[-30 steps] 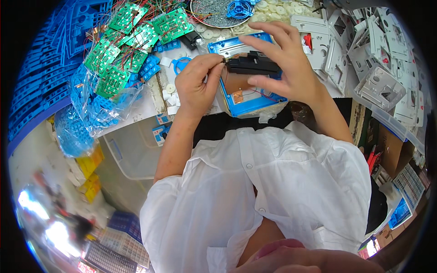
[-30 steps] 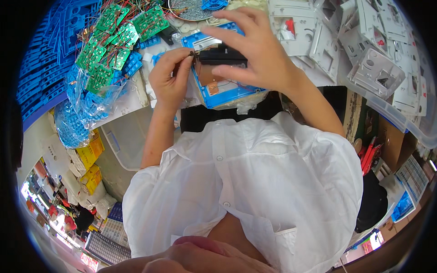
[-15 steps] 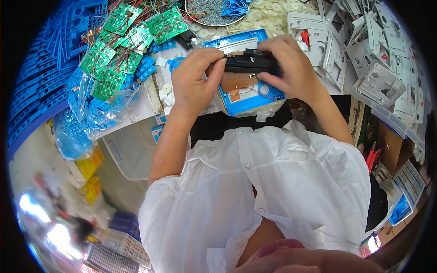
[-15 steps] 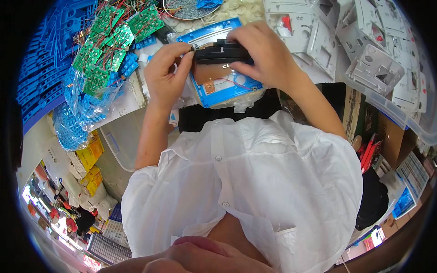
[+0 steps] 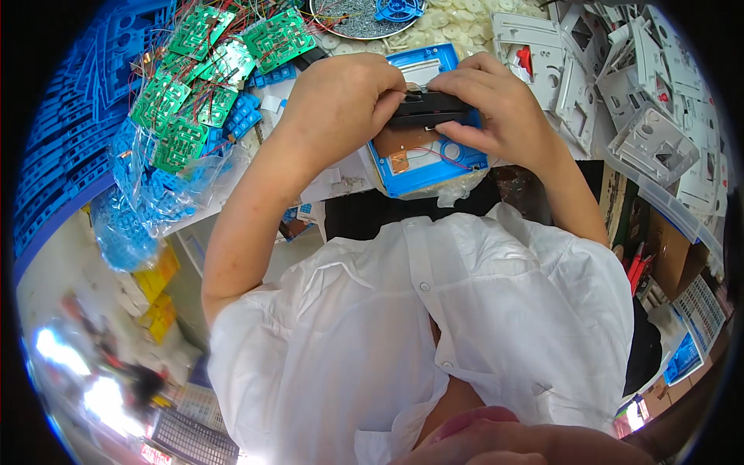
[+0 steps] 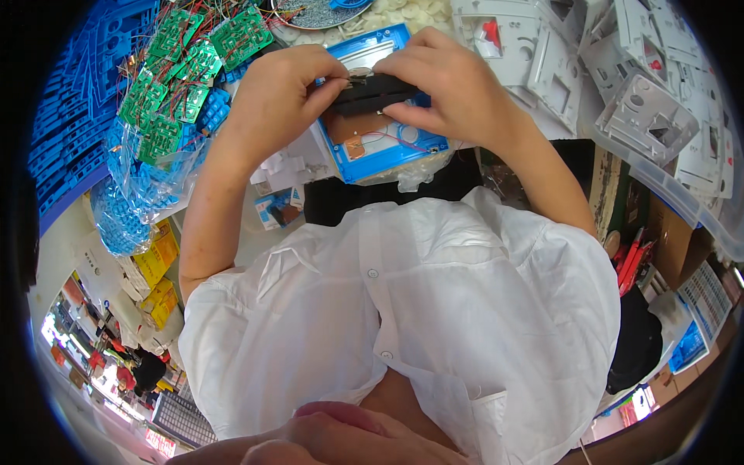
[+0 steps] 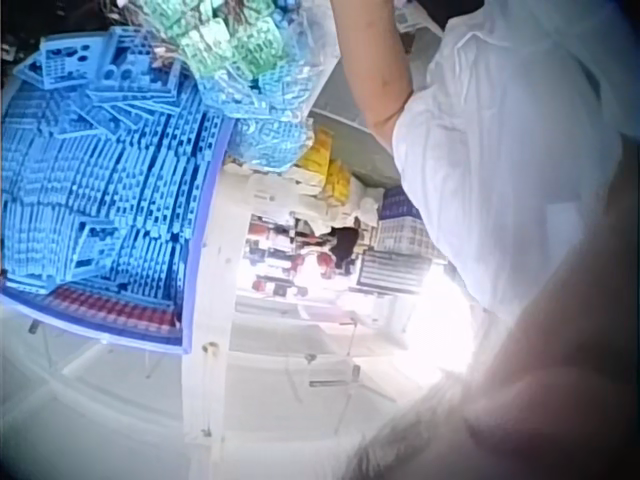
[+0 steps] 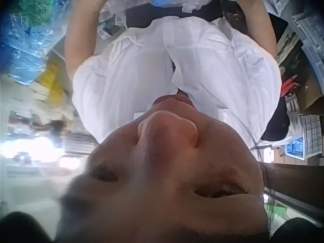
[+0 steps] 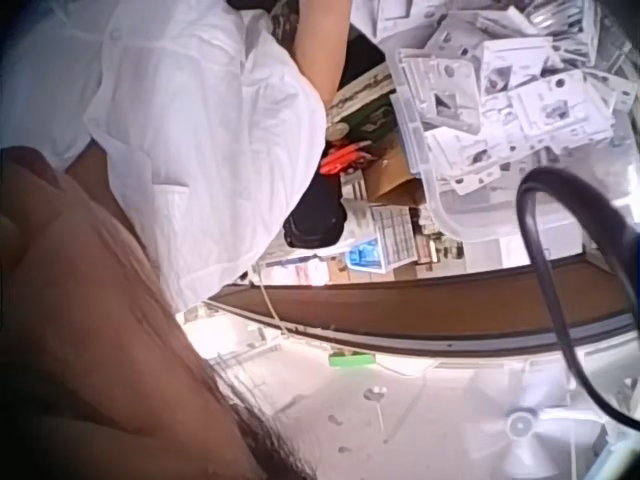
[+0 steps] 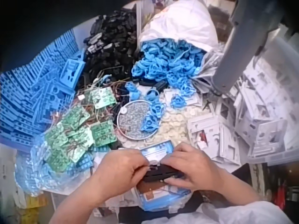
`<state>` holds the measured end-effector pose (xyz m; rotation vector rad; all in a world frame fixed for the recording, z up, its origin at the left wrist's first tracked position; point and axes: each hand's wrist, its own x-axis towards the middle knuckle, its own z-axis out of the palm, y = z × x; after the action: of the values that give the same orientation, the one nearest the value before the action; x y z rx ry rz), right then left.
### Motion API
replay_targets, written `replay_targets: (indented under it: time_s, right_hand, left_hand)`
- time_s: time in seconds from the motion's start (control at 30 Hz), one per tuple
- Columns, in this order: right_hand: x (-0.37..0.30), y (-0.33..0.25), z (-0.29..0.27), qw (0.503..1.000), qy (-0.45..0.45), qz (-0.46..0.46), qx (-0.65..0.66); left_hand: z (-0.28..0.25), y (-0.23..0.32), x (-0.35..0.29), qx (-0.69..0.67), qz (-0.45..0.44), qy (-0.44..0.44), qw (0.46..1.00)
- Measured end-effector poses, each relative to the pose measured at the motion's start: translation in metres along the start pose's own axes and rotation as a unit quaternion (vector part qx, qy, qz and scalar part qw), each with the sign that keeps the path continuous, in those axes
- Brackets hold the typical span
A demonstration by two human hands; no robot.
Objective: Assembling an electronic toy device by placing internal components and fastening the shell with an electric screwdriver.
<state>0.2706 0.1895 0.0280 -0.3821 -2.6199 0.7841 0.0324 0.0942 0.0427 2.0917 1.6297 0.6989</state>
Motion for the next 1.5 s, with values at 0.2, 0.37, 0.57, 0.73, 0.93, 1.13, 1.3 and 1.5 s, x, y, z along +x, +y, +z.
replay_targets:
  time_s: [0.2,0.37,0.57,0.73,0.93,1.13,1.3,1.5]
  right_hand:
    - [0.000,0.000,0.002,1.000,-0.003,0.007,0.017]
    - [0.003,-0.002,0.001,0.999,-0.024,0.010,0.040]
    - [0.009,-0.006,-0.002,0.998,-0.061,-0.008,0.024]
    - [0.016,-0.006,-0.005,0.995,-0.101,-0.006,0.016]
    - [0.024,-0.006,-0.009,0.992,-0.125,-0.033,0.002]
    - [0.023,-0.005,-0.009,0.992,-0.124,-0.037,0.001]
    - [0.024,-0.004,-0.009,0.992,-0.123,-0.041,0.006]
    - [0.026,-0.005,-0.011,0.988,-0.149,-0.027,0.000]
  left_hand:
    - [-0.003,0.001,0.005,0.037,0.016,-0.034,0.999]
    - [-0.005,-0.001,0.006,0.032,0.019,-0.044,0.998]
    - [-0.008,-0.006,0.007,0.036,0.044,-0.092,0.994]
    - [-0.010,-0.003,0.007,0.060,0.036,-0.127,0.990]
    - [-0.011,0.002,0.002,0.074,0.044,-0.114,0.990]
    - [-0.007,-0.002,0.004,0.045,0.024,-0.114,0.992]
    - [-0.006,-0.010,0.006,-0.023,-0.016,-0.115,0.993]
    - [-0.006,-0.016,0.020,-0.107,-0.118,-0.197,0.967]
